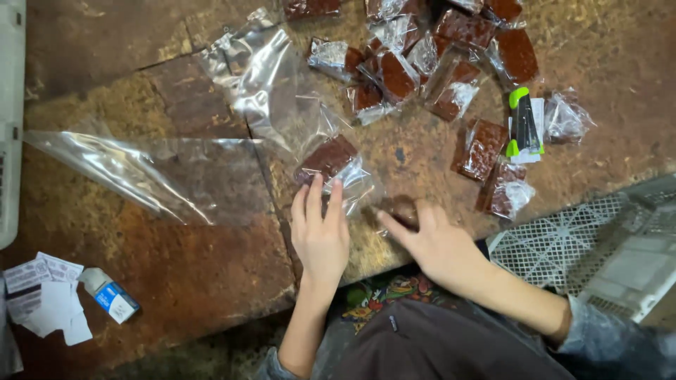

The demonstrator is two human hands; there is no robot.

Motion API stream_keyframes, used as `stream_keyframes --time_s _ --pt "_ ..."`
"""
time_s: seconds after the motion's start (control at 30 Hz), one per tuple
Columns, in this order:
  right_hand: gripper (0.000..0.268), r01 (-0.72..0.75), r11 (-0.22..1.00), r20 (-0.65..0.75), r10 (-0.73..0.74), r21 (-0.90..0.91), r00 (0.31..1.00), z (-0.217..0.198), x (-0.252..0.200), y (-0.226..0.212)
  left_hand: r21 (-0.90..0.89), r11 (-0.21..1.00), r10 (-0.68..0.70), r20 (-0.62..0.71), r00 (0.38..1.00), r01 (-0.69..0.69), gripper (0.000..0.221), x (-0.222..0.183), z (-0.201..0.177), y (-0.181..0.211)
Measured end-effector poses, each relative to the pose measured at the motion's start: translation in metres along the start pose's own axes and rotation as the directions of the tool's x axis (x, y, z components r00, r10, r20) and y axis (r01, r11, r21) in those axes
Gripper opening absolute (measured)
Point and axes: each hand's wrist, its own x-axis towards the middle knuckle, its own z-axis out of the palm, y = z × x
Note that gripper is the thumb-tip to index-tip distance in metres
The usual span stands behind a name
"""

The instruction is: The person places individually wrapped brown food items into a larger plastic bag and then staples a label to the bag.

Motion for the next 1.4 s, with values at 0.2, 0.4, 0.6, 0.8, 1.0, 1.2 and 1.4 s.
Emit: stream_keyframes --time_s 0.2,0.4,0.6,0.8,1.0,1.2,1.4 --pt "0.044 0.322 0.736 -0.252 -0.209 0.596 0.945 0.009 0.038 0.001 -0.079 0.996 0.046 -0.067 0.997 -0.051 0.021 -0.017 0.009 0.013" --pt "0.038 -0.117 -0.409 0.273 0.349 0.905 0.896 0.025 0.077 -0.022 -0.094 0.983 0.154 -0.073 0.985 -0.16 0.039 -0.024 0.0 0.018" --pt "0.048 -0.192 -0.829 0.35 0.005 0.526 0.937 -0.012 0.051 -0.048 -0.249 0.965 -0.056 0.088 0.995 0.076 0.045 -0.029 -0.009 0.015" --pt "0.084 -0.148 -0.219 0.223 0.378 0.964 0.899 0.027 0.079 -0.061 -0.186 0.98 -0.077 -0.04 0.996 0.068 0.046 -0.035 0.009 0.018" --pt "0.007 0.033 0.526 -0.088 0.079 0.85 0.993 -0.014 0.088 -0.029 -0.188 0.981 -0.049 0.045 0.998 0.056 0.056 -0.032 0.016 0.015" --pt "0.064 -0.524 0.831 -0.344 0.443 -0.189 0.828 -0.029 0.069 0.096 -0.193 0.977 -0.054 0.192 0.98 0.092 0.036 0.026 -0.023 0.036" --pt "0.074 -0.203 0.969 -0.464 0.115 -0.144 0.878 -0.019 0.079 0.046 -0.203 0.976 0.114 0.148 0.982 -0.082 0.056 0.152 0.078 0.057"
